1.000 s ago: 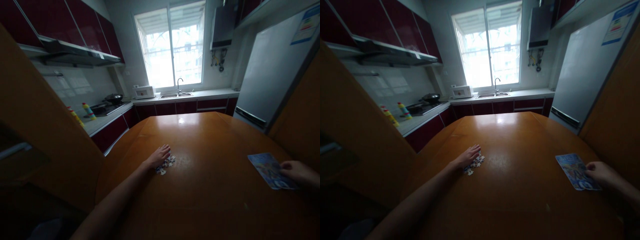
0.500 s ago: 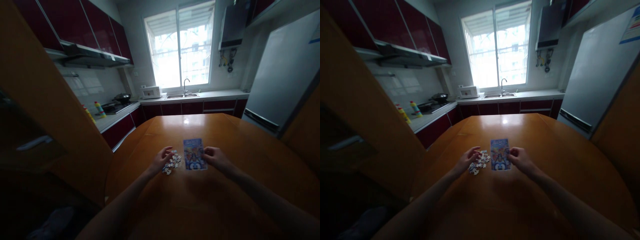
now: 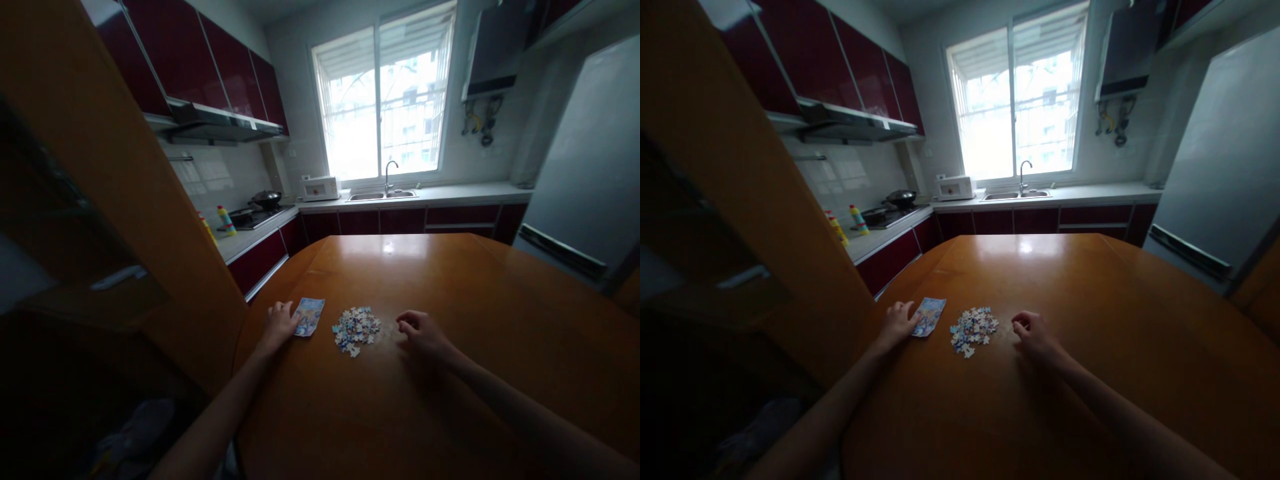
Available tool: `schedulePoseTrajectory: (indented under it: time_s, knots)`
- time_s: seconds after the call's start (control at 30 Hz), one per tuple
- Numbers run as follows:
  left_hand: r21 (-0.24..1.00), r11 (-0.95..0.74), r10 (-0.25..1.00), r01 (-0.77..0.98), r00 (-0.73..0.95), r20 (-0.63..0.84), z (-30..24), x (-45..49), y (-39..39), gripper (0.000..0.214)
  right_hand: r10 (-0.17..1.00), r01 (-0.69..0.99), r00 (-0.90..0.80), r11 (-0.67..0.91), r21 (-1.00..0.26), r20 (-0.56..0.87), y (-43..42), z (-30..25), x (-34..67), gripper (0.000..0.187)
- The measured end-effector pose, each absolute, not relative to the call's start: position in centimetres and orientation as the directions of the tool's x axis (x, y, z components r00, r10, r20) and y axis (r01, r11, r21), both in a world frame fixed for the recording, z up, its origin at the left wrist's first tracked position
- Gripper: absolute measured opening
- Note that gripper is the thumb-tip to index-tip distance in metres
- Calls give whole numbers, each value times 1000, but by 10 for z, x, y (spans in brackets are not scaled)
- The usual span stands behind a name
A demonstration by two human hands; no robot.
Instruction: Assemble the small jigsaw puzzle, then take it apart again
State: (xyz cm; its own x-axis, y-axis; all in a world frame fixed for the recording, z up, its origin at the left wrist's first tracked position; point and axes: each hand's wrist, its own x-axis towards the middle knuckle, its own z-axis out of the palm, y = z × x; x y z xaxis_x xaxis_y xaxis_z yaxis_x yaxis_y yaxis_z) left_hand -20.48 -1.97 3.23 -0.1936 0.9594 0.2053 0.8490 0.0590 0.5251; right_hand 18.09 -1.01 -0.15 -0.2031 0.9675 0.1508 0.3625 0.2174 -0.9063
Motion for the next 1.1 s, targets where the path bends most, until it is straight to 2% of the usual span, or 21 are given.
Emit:
schedulePoseTrajectory:
  time_s: [0.07,0.17,0.2,0.23,0.27,0.33,0.47,0.83,0.93,1.1]
  knots:
    - [448,-46,957,893,-89,276,27,-182,-26,48,971,381,-177,221,-898,164,-13,-5,192,23]
    - [356,-304,936,883,208,283,19,-128,-36,49,969,393,-162,237,-888,187,-17,-7,199,26]
    - [322,-419,901,849,345,262,16,-110,-38,49,968,396,-162,243,-886,193,-19,-8,200,28]
    - [244,-575,816,780,529,233,14,-93,-39,49,966,398,-165,250,-883,199,-20,-8,201,29]
    - [189,-675,738,713,644,203,12,-79,-39,49,964,400,-169,255,-880,203,-22,-8,202,31]
    - [148,-745,667,650,733,137,10,-62,-36,53,960,401,-182,269,-876,212,-26,-8,205,33]
    - [159,-729,678,665,734,35,8,-65,-21,52,958,392,-172,279,-876,228,-30,-8,218,34]
    - [139,-585,806,799,592,-9,12,-104,10,55,954,472,-166,298,-830,248,-23,-20,234,37]
    - [129,-542,839,831,543,24,15,-94,12,58,956,526,-145,292,-799,254,-20,-23,241,36]
    - [133,-453,886,882,428,176,13,-34,7,62,950,665,-109,289,-689,293,-20,-20,253,41]
